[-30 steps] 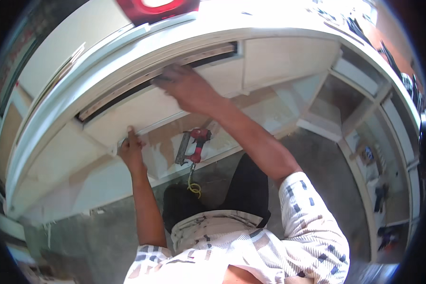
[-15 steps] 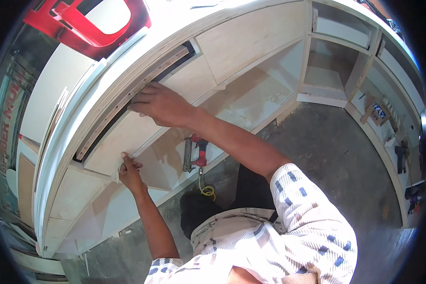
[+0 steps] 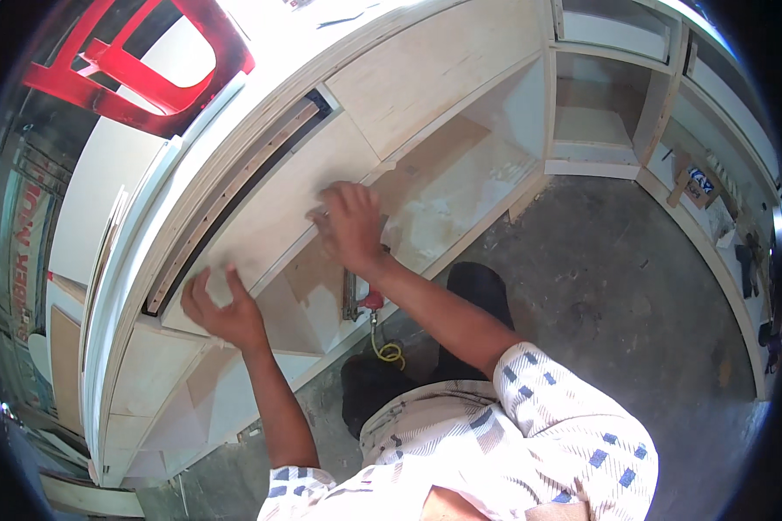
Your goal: The person builds a drawer by hammering a piece of wood at a workbench and then installing the drawer and its face into a cabinet using a nail gun.
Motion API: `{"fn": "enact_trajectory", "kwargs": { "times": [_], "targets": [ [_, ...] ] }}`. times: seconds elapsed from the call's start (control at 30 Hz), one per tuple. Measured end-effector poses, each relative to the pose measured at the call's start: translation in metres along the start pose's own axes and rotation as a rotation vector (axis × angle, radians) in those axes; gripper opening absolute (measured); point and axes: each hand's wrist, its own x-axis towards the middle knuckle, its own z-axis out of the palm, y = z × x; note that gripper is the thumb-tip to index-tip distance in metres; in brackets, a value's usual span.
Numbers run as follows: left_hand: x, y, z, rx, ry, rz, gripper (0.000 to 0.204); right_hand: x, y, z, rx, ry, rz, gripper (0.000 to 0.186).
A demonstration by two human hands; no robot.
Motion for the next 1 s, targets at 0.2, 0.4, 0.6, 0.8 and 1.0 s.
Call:
{"fn": "enact_trajectory", "kwargs": {
  "times": [0.2, 0.4, 0.6, 0.8, 1.0],
  "targets": [
    [0.035, 0.028, 0.026, 0.027, -0.127, 0.277, 0.050, -0.033, 0.017, 0.006, 0.329, 0.195, 0.721, 0.029],
    [0.043, 0.026, 0.029, 0.101, -0.232, 0.297, 0.051, -0.016, 0.052, -0.017, 0.818, 0.392, 0.928, 0.023],
    [0.040, 0.026, 0.034, 0.134, -0.251, 0.310, 0.049, 0.013, 0.068, -0.049, 0.789, 0.134, 1.085, 0.029],
    [0.040, 0.024, 0.034, 0.224, -0.291, 0.320, 0.056, 0.021, 0.092, -0.048, 0.732, 0.007, 1.070, 0.032],
    [0.041, 0.029, 0.035, 0.150, -0.335, 0.241, 0.056, 0.028, 0.123, -0.045, 0.482, -0.030, 0.892, 0.039]
  ]
}}
